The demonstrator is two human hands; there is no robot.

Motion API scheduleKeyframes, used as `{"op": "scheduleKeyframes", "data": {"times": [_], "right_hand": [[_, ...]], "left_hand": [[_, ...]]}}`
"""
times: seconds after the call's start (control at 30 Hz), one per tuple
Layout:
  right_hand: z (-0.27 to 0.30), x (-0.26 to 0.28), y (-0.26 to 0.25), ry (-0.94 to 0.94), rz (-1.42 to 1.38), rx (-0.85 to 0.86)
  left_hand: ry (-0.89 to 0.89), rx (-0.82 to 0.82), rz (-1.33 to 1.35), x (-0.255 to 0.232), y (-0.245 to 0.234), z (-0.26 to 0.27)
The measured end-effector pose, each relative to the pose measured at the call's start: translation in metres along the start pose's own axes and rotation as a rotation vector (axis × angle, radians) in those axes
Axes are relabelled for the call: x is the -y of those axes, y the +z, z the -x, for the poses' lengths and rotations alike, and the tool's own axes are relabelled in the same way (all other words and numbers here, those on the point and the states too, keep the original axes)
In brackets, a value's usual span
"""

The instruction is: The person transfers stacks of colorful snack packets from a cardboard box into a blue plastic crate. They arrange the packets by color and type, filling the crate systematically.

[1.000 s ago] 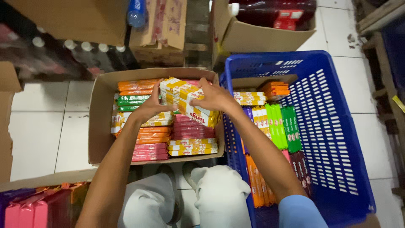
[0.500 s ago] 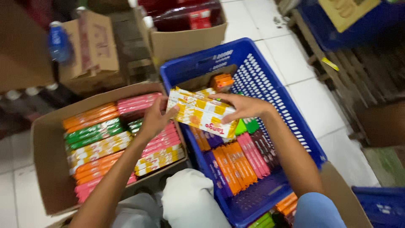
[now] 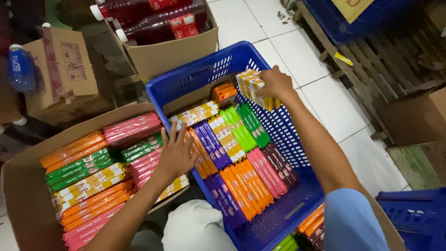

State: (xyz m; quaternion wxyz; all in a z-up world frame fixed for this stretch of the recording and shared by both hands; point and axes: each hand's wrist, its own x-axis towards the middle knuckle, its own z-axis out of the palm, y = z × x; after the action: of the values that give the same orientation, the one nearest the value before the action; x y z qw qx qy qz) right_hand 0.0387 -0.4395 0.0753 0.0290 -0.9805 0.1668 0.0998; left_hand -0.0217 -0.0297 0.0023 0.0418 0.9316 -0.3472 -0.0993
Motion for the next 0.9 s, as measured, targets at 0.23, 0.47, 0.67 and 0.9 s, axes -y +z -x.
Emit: {"op": "scheduleKeyframes", "data": {"times": [0.23, 0.47, 0.67, 0.9], "right_hand": [[-0.054, 0.033, 0.049, -0.015, 0.103, -0.091], [-0.064, 0.076, 0.059, 0.028, 0.245, -0.03], [-0.078, 0.051, 0.075, -0.07, 0.182, -0.056], [-0.062, 0.038, 0.064, -0.245, -0.174, -0.268]], "left_hand": [[-0.005, -0.036, 0.002, -0.001, 0.006, -0.007], [0.006, -0.084, 0.013, -0.002, 0.005, -0.007], [0.013, -0.063, 0.001, -0.002, 0.002, -0.008], [0.045, -0.148, 0.047, 0.001, 0.008, -0.009]]}}
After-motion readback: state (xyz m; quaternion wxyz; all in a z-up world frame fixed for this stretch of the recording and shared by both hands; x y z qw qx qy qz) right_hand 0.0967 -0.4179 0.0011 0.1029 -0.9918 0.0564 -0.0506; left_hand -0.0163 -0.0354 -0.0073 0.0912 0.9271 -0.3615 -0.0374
